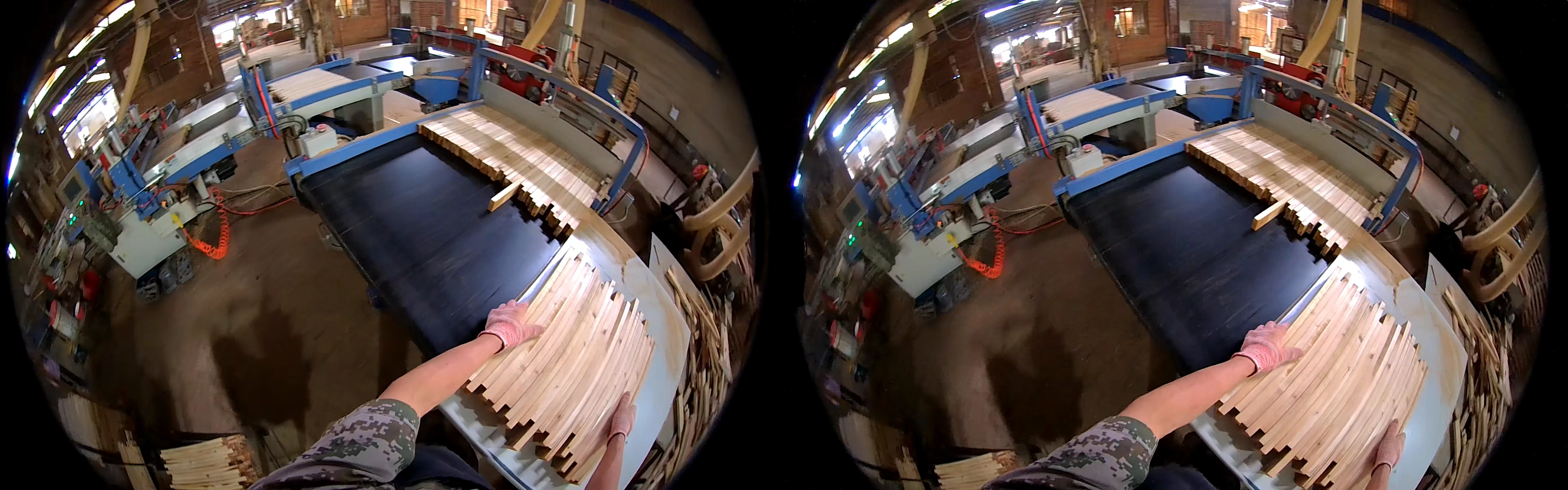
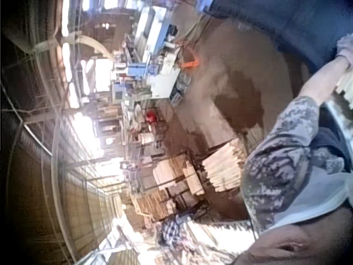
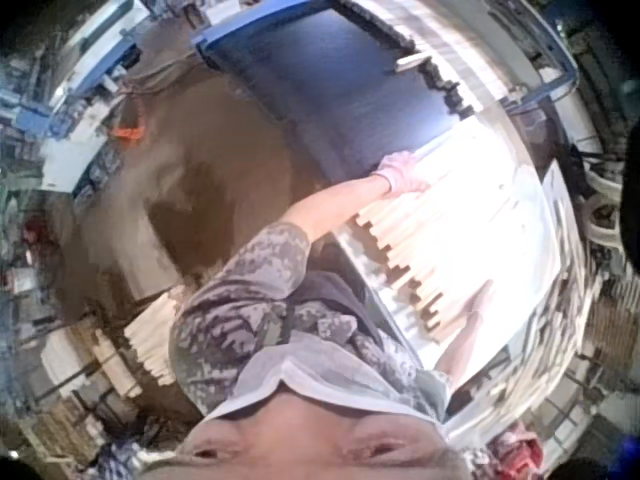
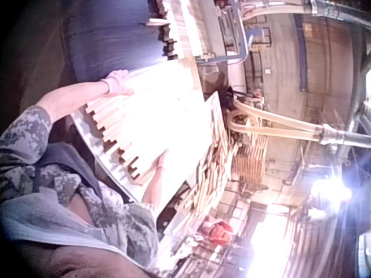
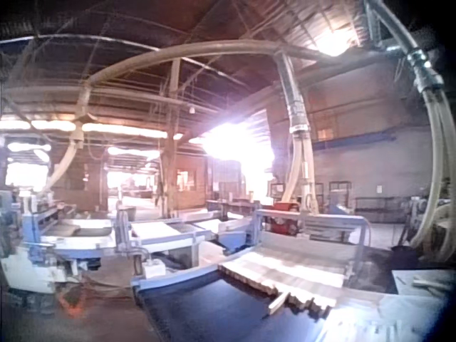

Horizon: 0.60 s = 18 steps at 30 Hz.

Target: The person repeatedly picks up stacks of light-colored wooden planks from a metal table and places them onto a conveyor belt. They wear pink gloves and handle the planks in batches, aligning them before moving them. Other workers are visible in the background performing similar tasks.

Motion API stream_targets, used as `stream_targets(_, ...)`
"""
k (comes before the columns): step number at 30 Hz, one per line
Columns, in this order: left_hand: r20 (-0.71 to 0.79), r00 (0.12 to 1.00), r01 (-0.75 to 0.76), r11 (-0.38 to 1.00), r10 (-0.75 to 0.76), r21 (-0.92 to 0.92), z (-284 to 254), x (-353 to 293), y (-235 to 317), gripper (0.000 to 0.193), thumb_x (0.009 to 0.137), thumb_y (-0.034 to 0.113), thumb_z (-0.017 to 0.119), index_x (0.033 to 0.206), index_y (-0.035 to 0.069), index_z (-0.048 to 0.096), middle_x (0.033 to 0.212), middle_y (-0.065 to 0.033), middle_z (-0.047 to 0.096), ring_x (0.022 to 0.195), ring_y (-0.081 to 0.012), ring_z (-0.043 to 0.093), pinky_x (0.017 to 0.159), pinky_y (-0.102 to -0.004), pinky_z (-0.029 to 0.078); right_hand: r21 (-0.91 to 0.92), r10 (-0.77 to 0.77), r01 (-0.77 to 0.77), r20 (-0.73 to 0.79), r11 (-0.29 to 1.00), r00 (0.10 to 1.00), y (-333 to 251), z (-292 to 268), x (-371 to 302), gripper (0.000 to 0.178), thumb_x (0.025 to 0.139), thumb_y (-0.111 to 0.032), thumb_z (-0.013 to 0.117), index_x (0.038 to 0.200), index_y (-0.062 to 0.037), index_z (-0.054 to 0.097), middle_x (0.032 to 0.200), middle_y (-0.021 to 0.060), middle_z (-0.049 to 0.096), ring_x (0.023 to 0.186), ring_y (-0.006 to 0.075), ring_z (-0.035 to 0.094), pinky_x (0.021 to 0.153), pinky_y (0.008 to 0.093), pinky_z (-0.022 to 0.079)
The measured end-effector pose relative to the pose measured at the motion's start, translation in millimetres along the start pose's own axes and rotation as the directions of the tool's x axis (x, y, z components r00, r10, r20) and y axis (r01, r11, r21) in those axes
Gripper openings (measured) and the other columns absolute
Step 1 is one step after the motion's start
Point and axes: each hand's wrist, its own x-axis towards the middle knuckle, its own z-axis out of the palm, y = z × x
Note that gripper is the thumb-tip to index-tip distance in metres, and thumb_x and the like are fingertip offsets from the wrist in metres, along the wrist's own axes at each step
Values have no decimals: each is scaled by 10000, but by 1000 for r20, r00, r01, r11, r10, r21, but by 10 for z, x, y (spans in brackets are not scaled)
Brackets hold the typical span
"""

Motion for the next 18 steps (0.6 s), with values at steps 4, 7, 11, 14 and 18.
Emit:
stream_targets(4,-2,1000,1,1000,-1,8,48,17,-15,946,885,711,705,1589,122,480,1527,-159,556,1424,-323,535,1177,-432,432,-91,59,-66,-74,994,995,-159,-19,-158,882,1048,-679,491,1406,124,568,1387,330,655,1294,463,624,1121,478,468)
stream_targets(7,-2,1000,-7,1000,7,21,81,50,-29,932,890,711,696,1582,124,483,1532,-149,551,1422,-313,534,1170,-436,429,-29,101,-104,-82,994,991,-219,-62,-243,911,1036,-717,469,1468,80,559,1455,306,624,1321,474,603,1128,483,462)
stream_targets(11,47,999,-17,999,15,49,3,23,16,968,901,735,673,1607,110,454,1539,-157,531,1424,-322,531,1179,-432,437,-79,109,-117,-97,990,989,-179,-82,-227,829,1051,-678,472,1358,78,619,1346,323,673,1265,483,631,1085,505,480)
stream_targets(14,67,998,-6,998,1,67,-24,46,2,959,901,748,660,1585,102,473,1543,-160,526,1423,-326,531,1175,-435,441,-120,98,-111,-113,987,989,-359,-91,-301,817,1050,-678,470,1354,64,626,1335,318,678,1253,488,634,1076,508,485)
stream_targets(18,34,999,-13,998,10,62,66,63,-17,947,899,751,659,1560,92,499,1522,-168,544,1417,-329,536,1166,-435,448,-151,140,-159,-132,976,981,-360,-122,-350,802,1051,-667,478,1355,60,629,1343,312,677,1256,487,633,1078,511,484)
